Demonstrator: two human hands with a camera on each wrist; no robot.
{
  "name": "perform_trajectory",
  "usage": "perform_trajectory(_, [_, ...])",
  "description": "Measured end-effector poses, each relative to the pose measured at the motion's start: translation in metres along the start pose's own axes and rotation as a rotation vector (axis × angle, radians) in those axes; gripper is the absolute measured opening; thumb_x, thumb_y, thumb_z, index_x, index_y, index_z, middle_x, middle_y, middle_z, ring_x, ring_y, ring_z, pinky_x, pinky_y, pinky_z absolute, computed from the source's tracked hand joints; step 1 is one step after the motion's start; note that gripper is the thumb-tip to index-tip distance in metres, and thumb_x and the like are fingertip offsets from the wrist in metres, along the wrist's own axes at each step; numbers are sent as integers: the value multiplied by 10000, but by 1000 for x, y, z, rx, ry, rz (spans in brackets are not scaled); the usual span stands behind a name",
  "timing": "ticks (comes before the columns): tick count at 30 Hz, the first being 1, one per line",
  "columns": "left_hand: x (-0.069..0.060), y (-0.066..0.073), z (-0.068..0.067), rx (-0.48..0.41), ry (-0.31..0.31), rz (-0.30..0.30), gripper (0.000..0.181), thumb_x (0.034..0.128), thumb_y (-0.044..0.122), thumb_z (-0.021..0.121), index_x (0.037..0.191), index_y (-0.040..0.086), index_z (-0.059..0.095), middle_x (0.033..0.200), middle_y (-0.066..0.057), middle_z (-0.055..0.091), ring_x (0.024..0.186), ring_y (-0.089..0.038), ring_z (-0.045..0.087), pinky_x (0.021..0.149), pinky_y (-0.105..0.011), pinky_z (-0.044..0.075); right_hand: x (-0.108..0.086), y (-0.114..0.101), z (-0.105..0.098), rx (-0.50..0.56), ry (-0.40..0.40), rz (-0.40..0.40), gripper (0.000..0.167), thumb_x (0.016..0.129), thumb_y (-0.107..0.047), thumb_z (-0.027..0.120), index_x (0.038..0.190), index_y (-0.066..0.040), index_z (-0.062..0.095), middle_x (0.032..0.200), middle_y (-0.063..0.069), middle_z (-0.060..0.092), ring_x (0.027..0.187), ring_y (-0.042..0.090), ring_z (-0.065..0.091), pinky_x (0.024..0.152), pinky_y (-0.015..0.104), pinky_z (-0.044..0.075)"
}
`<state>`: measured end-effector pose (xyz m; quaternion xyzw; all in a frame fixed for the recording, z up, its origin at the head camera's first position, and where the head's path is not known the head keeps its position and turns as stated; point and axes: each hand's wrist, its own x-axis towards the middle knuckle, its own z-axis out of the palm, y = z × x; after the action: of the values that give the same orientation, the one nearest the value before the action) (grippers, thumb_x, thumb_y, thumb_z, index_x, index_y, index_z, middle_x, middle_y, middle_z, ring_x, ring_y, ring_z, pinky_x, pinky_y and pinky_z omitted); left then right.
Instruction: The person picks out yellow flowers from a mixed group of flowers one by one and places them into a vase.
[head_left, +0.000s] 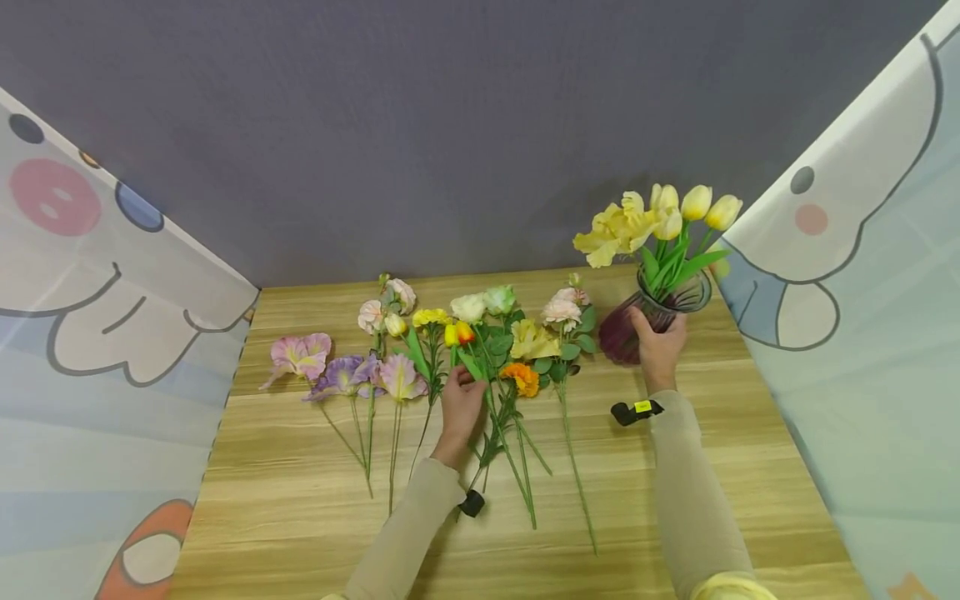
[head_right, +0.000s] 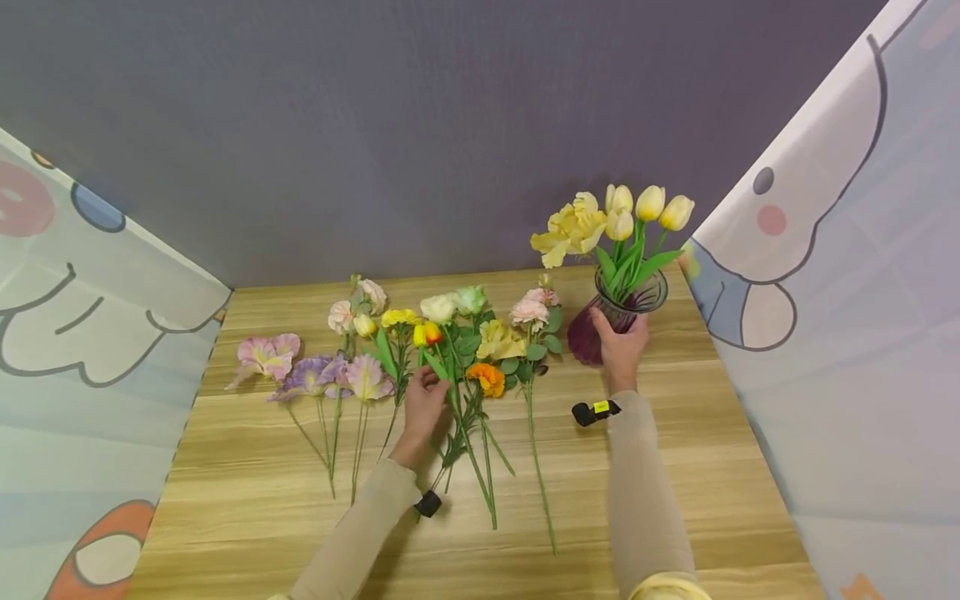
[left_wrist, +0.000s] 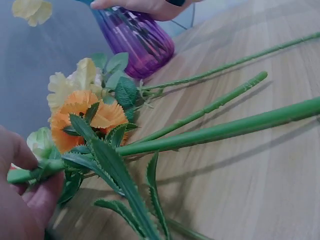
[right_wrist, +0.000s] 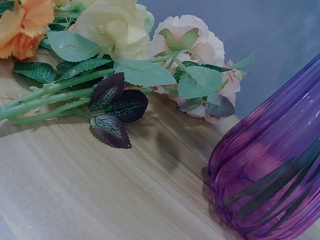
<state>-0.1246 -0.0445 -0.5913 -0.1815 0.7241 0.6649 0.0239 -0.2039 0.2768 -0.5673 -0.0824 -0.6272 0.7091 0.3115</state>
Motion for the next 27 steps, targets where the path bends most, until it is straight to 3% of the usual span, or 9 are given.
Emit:
perform_trajectory(3, [1, 3, -2, -105, 0, -17, 534, 957, 87, 598, 1464, -24, 471, 1102, -79, 580, 853, -128, 523, 735, -233, 449, 0, -1, 0, -12, -1, -2, 520, 843, -76, 836, 1312, -95, 613, 1165, -10, 698, 1081, 145, 630, 978, 231, 478])
perform_trajectory(6, [3, 7, -5, -187, -16, 18, 508, 997, 103, 600, 1467, -24, 454, 907, 11, 455, 704, -81, 378, 658, -211, 352, 0, -1, 0, -20, -4, 3, 530, 844, -78, 836, 1323, -104, 610, 1173, -23, 696, 1095, 137, 626, 988, 226, 473])
perform_trajectory(11, [3, 24, -10, -261, -40, 107, 238, 1004, 54, 636, 1203, 25, 510, 797, 35, 279, 639, -53, 280, 627, -212, 283, -6, -17, 4, -9, -20, 16, 541, 849, -33, 815, 1342, -91, 600, 1178, -48, 691, 1112, 122, 619, 1011, 228, 467])
perform_trajectory(14, [8, 30, -11, -263, -44, 158, 208, 1003, 41, 636, 1122, 23, 466, 817, 12, 235, 658, -69, 252, 639, -229, 252, -10, -27, 7, 5, -29, 9, 520, 854, -21, 803, 1331, -88, 605, 1164, -56, 692, 1096, 118, 623, 1001, 226, 473])
perform_trajectory(17, [7, 47, -16, -230, -42, 187, 345, 1003, 47, 645, 1302, -61, 508, 844, 29, 345, 680, -58, 318, 641, -200, 313, -10, -28, 7, 13, -35, 11, 525, 858, -19, 798, 1339, -89, 599, 1169, -56, 689, 1096, 118, 622, 999, 225, 473])
perform_trajectory(20, [-2, 73, -20, -198, -40, 254, 405, 1001, 26, 647, 1348, -143, 521, 877, -5, 492, 701, -47, 414, 647, -167, 390, -10, -29, 7, 1, -33, 19, 535, 857, -34, 804, 1346, -88, 594, 1175, -63, 685, 1106, 116, 617, 1008, 224, 468])
perform_trajectory(24, [-13, 101, -21, -169, -27, 372, 267, 987, -11, 656, 1204, -159, 604, 926, -175, 653, 776, -69, 569, 675, -164, 477, -11, -31, 7, -19, -24, 18, 524, 850, -53, 817, 1327, -88, 604, 1156, -76, 688, 1098, 109, 615, 1006, 220, 464])
perform_trajectory(27, [-16, 110, -19, -169, -11, 392, 225, 981, -15, 665, 1180, -118, 640, 1027, -270, 702, 865, -122, 627, 705, -183, 510, -11, -31, 8, -13, -25, 17, 516, 851, -49, 816, 1321, -91, 607, 1149, -79, 688, 1092, 107, 616, 998, 217, 466])
